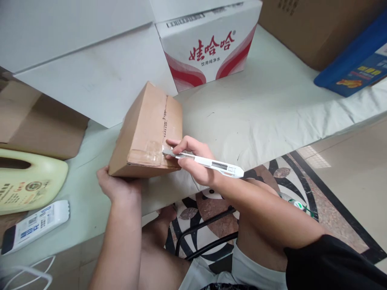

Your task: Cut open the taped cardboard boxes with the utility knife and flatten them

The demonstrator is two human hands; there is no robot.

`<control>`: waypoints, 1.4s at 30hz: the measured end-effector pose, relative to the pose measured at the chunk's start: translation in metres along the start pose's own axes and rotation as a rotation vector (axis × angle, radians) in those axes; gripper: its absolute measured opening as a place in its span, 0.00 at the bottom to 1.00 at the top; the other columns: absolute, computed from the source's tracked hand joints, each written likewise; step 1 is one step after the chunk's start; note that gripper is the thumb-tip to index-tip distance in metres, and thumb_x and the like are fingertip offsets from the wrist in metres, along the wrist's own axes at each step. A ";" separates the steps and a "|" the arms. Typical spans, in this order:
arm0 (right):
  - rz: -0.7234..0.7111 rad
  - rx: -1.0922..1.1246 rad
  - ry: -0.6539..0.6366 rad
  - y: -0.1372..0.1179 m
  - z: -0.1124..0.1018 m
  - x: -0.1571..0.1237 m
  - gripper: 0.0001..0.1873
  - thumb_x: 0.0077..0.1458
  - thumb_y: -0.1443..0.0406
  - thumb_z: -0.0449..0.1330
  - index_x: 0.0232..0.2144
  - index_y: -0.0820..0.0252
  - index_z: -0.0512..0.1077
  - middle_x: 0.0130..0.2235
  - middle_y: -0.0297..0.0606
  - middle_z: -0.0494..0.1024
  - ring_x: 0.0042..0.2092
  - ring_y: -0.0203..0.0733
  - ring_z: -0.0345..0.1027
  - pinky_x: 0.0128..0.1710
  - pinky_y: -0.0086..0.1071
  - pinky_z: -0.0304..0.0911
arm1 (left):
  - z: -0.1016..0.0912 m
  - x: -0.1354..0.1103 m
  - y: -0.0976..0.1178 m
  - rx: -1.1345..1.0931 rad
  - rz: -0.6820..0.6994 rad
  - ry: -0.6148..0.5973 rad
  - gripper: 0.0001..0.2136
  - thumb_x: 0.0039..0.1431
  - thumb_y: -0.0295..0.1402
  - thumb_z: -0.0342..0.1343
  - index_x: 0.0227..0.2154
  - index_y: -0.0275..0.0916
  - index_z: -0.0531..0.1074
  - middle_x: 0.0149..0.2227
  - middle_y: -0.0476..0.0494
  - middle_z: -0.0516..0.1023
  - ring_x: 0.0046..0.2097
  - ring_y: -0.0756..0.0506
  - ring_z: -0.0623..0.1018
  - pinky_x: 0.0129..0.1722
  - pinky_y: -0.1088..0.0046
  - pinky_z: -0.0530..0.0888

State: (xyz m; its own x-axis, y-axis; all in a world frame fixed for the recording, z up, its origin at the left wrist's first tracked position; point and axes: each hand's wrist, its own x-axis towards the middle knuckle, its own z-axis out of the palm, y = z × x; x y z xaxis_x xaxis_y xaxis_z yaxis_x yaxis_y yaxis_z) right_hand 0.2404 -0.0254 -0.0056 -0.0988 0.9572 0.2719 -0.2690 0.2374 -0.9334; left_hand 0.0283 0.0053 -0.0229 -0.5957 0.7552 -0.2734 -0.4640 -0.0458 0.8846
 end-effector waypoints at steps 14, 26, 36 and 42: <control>-0.090 0.043 -0.174 0.009 -0.007 -0.002 0.13 0.56 0.54 0.66 0.37 0.54 0.72 0.40 0.39 0.86 0.63 0.55 0.72 0.66 0.62 0.61 | 0.001 -0.001 0.008 -0.100 -0.010 0.068 0.04 0.50 0.36 0.50 0.27 0.43 0.62 0.36 0.42 0.75 0.48 0.40 0.78 0.44 0.71 0.77; -0.051 0.114 -0.353 -0.003 -0.007 0.002 0.05 0.57 0.59 0.65 0.32 0.53 0.76 0.35 0.40 0.87 0.73 0.50 0.54 0.74 0.59 0.45 | -0.001 0.001 0.005 -0.163 -0.108 0.068 0.09 0.49 0.37 0.51 0.33 0.40 0.67 0.39 0.42 0.75 0.44 0.40 0.78 0.42 0.66 0.79; 0.104 0.217 0.064 0.000 -0.008 0.009 0.07 0.52 0.61 0.61 0.36 0.52 0.71 0.31 0.33 0.83 0.52 0.51 0.79 0.61 0.56 0.66 | 0.005 0.003 0.006 -0.151 -0.016 0.122 0.05 0.49 0.35 0.50 0.30 0.42 0.63 0.35 0.44 0.73 0.44 0.44 0.78 0.38 0.74 0.77; 0.030 0.092 0.066 0.001 -0.002 0.004 0.08 0.56 0.58 0.62 0.37 0.53 0.70 0.36 0.38 0.84 0.61 0.51 0.73 0.64 0.55 0.63 | 0.000 0.006 0.002 -0.108 -0.005 0.116 0.07 0.49 0.37 0.50 0.31 0.42 0.65 0.37 0.43 0.75 0.46 0.43 0.78 0.38 0.75 0.78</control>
State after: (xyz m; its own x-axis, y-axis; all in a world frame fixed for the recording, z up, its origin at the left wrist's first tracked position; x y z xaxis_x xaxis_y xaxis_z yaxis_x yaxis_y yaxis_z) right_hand 0.2416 -0.0211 -0.0056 -0.0453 0.9733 0.2251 -0.3536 0.1952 -0.9148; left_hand 0.0234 0.0097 -0.0227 -0.6623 0.6750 -0.3252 -0.5312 -0.1170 0.8391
